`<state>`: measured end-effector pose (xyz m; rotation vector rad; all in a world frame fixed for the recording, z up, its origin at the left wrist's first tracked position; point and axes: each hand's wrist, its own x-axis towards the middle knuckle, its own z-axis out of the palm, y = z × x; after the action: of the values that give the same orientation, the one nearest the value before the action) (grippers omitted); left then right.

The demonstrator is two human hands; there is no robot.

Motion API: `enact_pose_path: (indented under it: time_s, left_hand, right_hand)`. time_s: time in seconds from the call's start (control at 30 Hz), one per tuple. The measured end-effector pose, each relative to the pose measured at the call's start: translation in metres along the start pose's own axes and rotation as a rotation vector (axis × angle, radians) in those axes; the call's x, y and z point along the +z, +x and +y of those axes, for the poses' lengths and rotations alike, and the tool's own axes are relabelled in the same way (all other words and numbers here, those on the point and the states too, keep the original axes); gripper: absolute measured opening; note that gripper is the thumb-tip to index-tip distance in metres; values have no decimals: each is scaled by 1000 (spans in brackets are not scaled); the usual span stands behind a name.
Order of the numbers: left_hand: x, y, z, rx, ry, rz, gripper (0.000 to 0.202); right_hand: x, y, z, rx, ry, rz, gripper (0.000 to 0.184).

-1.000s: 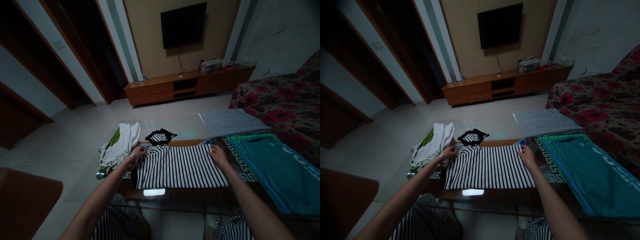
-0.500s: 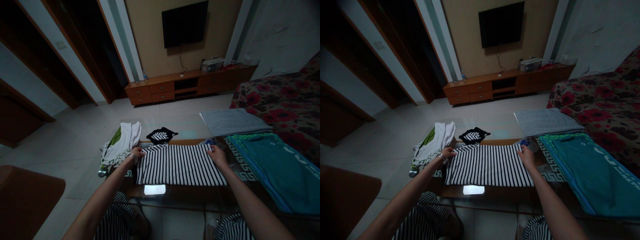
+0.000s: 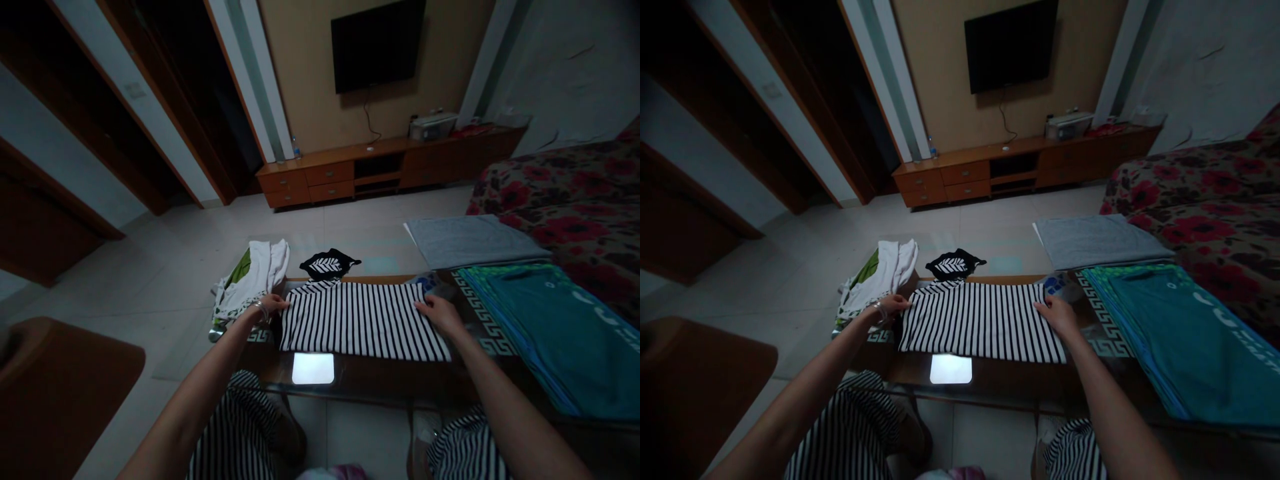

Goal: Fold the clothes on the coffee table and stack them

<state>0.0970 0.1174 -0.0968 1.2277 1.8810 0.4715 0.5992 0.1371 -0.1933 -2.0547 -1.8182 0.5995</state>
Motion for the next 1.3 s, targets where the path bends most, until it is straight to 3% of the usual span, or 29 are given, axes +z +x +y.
enact_pose_path:
  time_s: [0.17, 0.5, 0.83, 0.97, 1.07, 1.3]
  left_hand:
    - [-7, -19, -1, -25, 109, 9, 35]
    - [12, -42, -7, -38, 303, 73, 26]
    - [18, -55, -9, 4, 363, 83, 30]
    - [16, -53, -20, -12, 376, 139, 21]
    - [18, -49, -29, -18, 377, 200, 15]
    - [30, -60, -45, 52, 271, 323, 18]
  right_hand:
    - [1, -5, 0, 61, -88, -19, 24]
    - [-8, -23, -10, 62, -149, -21, 38]
    - [-14, -83, 13, 34, -181, -143, 30]
    - [-17, -101, 23, 72, -179, -139, 21]
    - [-20, -109, 27, 101, -138, -154, 26]
    - [-10, -126, 28, -59, 37, -138, 23]
